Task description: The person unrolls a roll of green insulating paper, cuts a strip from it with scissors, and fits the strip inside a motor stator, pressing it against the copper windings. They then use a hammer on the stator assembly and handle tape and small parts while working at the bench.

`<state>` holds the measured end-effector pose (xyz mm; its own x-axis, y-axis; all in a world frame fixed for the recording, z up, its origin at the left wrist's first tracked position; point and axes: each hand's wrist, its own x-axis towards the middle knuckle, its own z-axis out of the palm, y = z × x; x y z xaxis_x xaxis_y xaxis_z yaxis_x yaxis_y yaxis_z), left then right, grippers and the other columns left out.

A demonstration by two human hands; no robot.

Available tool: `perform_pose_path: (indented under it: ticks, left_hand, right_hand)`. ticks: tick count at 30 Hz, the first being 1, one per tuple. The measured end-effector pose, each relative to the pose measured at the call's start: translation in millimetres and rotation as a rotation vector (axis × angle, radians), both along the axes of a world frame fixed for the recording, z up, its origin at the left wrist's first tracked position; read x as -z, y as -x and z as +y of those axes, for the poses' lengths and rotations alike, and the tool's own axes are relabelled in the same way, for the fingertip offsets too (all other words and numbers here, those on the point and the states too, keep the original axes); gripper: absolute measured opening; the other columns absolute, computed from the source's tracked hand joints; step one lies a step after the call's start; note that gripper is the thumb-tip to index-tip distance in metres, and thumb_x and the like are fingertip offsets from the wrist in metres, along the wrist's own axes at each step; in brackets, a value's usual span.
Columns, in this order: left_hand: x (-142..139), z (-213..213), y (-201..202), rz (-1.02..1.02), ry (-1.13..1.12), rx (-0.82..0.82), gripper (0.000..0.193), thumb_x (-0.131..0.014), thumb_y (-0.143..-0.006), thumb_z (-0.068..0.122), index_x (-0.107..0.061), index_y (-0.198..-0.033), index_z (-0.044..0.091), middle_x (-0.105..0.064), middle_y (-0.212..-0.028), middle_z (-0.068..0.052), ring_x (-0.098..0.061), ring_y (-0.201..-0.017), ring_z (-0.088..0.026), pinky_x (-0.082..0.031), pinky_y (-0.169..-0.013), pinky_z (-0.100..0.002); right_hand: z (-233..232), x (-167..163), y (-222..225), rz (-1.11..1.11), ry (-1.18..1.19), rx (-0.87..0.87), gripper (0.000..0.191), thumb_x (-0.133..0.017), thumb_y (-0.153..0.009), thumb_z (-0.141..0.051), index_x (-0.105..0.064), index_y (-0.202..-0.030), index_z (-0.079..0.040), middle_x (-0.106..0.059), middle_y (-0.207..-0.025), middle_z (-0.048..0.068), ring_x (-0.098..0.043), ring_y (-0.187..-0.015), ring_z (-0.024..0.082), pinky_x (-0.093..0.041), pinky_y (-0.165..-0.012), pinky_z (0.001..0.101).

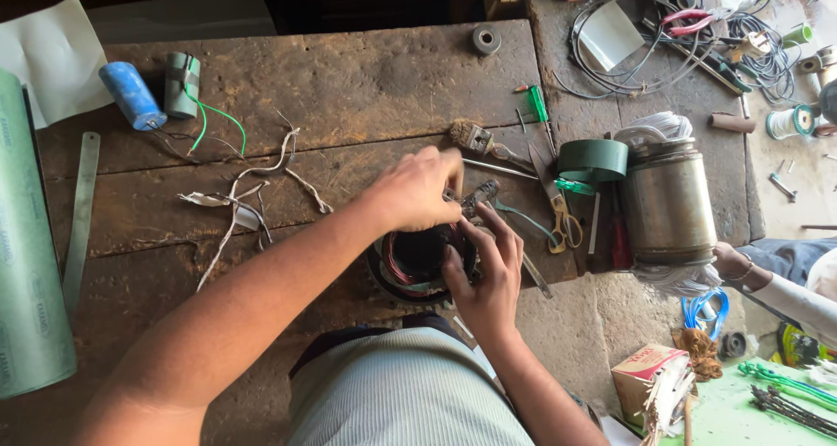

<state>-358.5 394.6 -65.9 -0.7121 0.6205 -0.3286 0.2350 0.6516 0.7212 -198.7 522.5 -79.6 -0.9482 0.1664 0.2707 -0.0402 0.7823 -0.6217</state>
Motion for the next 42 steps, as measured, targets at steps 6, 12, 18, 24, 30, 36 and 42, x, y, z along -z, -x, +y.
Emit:
perform_pose_path:
  ticks: [6,12,18,24,30,36,42]
  left_hand:
    - [-8,-4,-14,0.148,0.016,0.043,0.021,-0.069,-0.087,0.029,-0.065,-0.106,0.021,-0.057,-0.119,-0.008,-0.057,-0.116,-0.033,-0.048,-0.097,-0.048]
    - [-4,-6,-19,0.239,-0.084,0.027,0.018,-0.066,-0.091,0.030,-0.069,-0.108,0.022,-0.059,-0.114,-0.006,-0.059,-0.112,-0.031,-0.049,-0.095,-0.047]
    - [0,-6,-22,0.251,-0.136,-0.016,0.016,-0.068,-0.089,0.028,-0.072,-0.103,0.022,-0.061,-0.109,-0.005,-0.060,-0.110,-0.031,-0.050,-0.093,-0.047]
    - [-4,-17,-24,0.752,-0.245,0.298,0.008,-0.066,-0.092,0.019,-0.071,-0.094,0.013,-0.065,-0.098,-0.004,-0.064,-0.099,-0.025,-0.053,-0.086,-0.041]
    - [-1,-24,-17,0.974,-0.363,0.555,0.007,-0.062,-0.087,0.014,-0.068,-0.088,0.011,-0.064,-0.093,-0.002,-0.063,-0.093,-0.021,-0.053,-0.081,-0.035]
    - [3,-13,-16,1.103,-0.249,0.604,0.012,-0.063,-0.088,0.019,-0.068,-0.078,0.016,-0.064,-0.084,0.002,-0.060,-0.096,-0.017,-0.050,-0.080,-0.033]
    - [4,-15,-6,0.956,-0.246,0.611,0.008,-0.065,-0.084,0.023,-0.071,-0.078,0.021,-0.065,-0.087,0.006,-0.059,-0.098,-0.017,-0.049,-0.082,-0.033]
  right_hand:
    - [8,1,7,-0.103,0.162,-0.032,0.044,-0.074,-0.087,-0.019,-0.068,-0.130,-0.011,-0.053,-0.152,0.016,-0.049,-0.140,0.036,-0.040,-0.114,0.0461]
    - [1,-5,0,-0.053,0.107,0.015,0.048,-0.075,-0.089,-0.023,-0.066,-0.133,-0.006,-0.052,-0.150,0.016,-0.051,-0.137,0.037,-0.042,-0.113,0.0470]
    - [-3,0,-6,0.000,0.118,0.063,0.035,-0.076,-0.089,-0.021,-0.073,-0.120,-0.004,-0.059,-0.145,0.015,-0.055,-0.137,0.036,-0.043,-0.113,0.0448]
    - [2,8,-6,-0.008,0.192,0.036,0.029,-0.073,-0.092,-0.019,-0.073,-0.116,-0.003,-0.058,-0.149,0.015,-0.054,-0.137,0.035,-0.043,-0.112,0.0441]
    - [1,5,-5,0.008,0.116,-0.014,0.029,-0.071,-0.094,-0.018,-0.071,-0.118,-0.002,-0.055,-0.152,0.018,-0.052,-0.139,0.037,-0.042,-0.114,0.0455]
    - [8,-19,-20,-0.009,-0.023,-0.167,0.058,-0.071,-0.093,-0.019,-0.051,-0.139,0.009,-0.035,-0.157,0.030,-0.043,-0.140,0.046,-0.039,-0.112,0.0477]
    - [28,-25,-23,-0.093,0.079,-0.100,0.046,-0.070,-0.093,-0.014,-0.060,-0.136,-0.003,-0.049,-0.152,0.020,-0.058,-0.132,0.036,-0.049,-0.109,0.0438]
